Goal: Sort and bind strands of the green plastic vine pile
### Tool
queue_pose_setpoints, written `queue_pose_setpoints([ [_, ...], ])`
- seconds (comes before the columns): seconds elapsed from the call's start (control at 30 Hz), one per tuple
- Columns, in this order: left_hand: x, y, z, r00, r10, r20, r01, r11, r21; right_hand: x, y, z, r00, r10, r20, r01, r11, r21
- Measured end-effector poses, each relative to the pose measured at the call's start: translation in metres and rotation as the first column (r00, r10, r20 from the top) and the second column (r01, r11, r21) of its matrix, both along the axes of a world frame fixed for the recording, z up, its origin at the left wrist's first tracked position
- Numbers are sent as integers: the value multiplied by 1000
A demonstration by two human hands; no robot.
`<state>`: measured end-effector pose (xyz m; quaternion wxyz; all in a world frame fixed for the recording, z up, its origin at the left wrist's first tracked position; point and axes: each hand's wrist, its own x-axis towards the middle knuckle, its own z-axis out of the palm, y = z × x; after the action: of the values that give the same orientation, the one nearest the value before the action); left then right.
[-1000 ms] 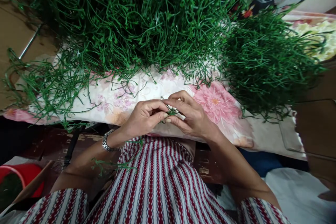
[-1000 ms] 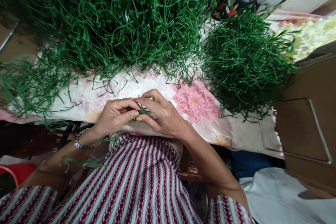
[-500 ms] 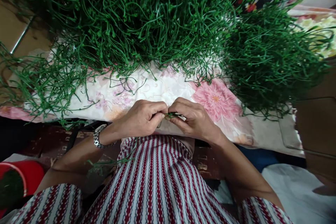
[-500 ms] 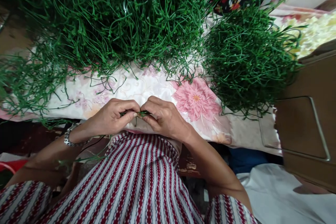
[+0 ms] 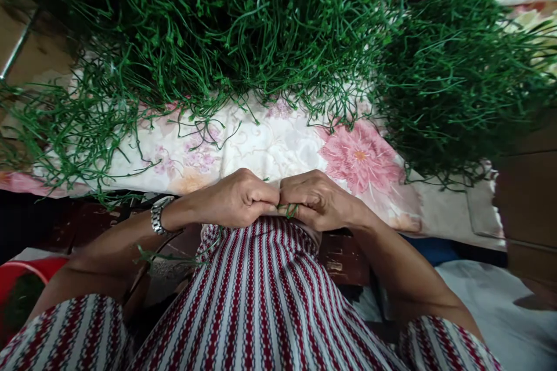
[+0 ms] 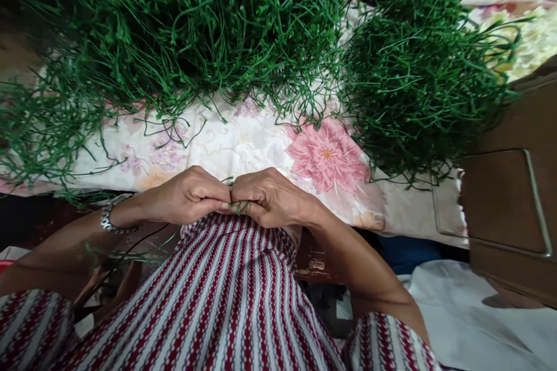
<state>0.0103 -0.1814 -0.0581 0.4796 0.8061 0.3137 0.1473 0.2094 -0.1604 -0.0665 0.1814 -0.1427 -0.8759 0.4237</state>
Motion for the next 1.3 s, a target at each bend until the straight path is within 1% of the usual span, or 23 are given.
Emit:
queue_pose_setpoints([
  [0.03,0,-1,0,1000,-28,10,28,999,-47,0,1,-1,998,56,-21,-57,996,-68],
  [0.1,1,-2,1,998,-58,35,62,990,-125,-1,3,-2,988,143,-52,-151,970,-191],
  [0.17,1,-2,2,995,-63,75,76,981,-179,-1,5,-4,978,196,-76,-210,933,-294],
  [0.27,-4,1,4,984,-106,147,140,958,-249,6,7,-4,959,259,-117,-284,867,-410],
  [0.3,-7,3,4,982,-93,163,135,953,-272,10,8,-4,961,240,-134,-275,856,-438],
  [0.33,-9,5,5,984,-45,172,96,950,-296,14,8,-3,973,182,-142,-227,859,-459],
  [0.37,-11,7,5,984,35,174,23,947,-320,18,9,-2,987,87,-136,-141,872,-468],
  [0.43,-11,11,7,953,244,178,-171,921,-349,21,9,-1,982,-161,-95,104,891,-441],
  [0.5,-8,14,7,895,398,203,-316,885,-341,17,7,0,925,-374,-60,327,870,-369],
  [0.53,-4,14,7,868,443,224,-364,875,-318,13,5,0,896,-442,-51,402,853,-334],
  [0.6,3,14,4,828,496,262,-443,864,-238,1,0,-1,861,-507,-38,476,830,-289],
  [0.7,13,10,-3,791,538,291,-524,842,-130,-15,-6,-4,857,-516,-2,501,832,-238],
  [0.77,16,8,-6,780,551,296,-546,831,-108,-21,-9,-6,846,-533,-1,520,826,-218],
  [0.83,15,7,-5,782,551,291,-536,833,-135,-23,-11,-9,843,-537,-12,521,823,-228],
  [0.93,8,8,-2,811,512,284,-447,855,-265,-21,-13,-12,851,-524,-32,502,829,-246],
  [1.0,4,9,1,825,491,280,-391,853,-345,-20,-14,-12,846,-533,-32,514,829,-218],
  [1.07,1,8,2,831,489,265,-374,844,-385,-20,-15,-11,836,-548,-25,535,826,-177],
  [1.17,1,7,2,835,500,230,-392,834,-389,-21,-15,-9,843,-538,-2,531,833,-154],
  [1.23,1,6,2,843,495,208,-402,839,-368,-20,-13,-6,871,-490,21,486,856,-175],
  [1.3,0,6,2,864,469,184,-399,860,-317,-17,-10,-5,905,-423,46,424,885,-192],
])
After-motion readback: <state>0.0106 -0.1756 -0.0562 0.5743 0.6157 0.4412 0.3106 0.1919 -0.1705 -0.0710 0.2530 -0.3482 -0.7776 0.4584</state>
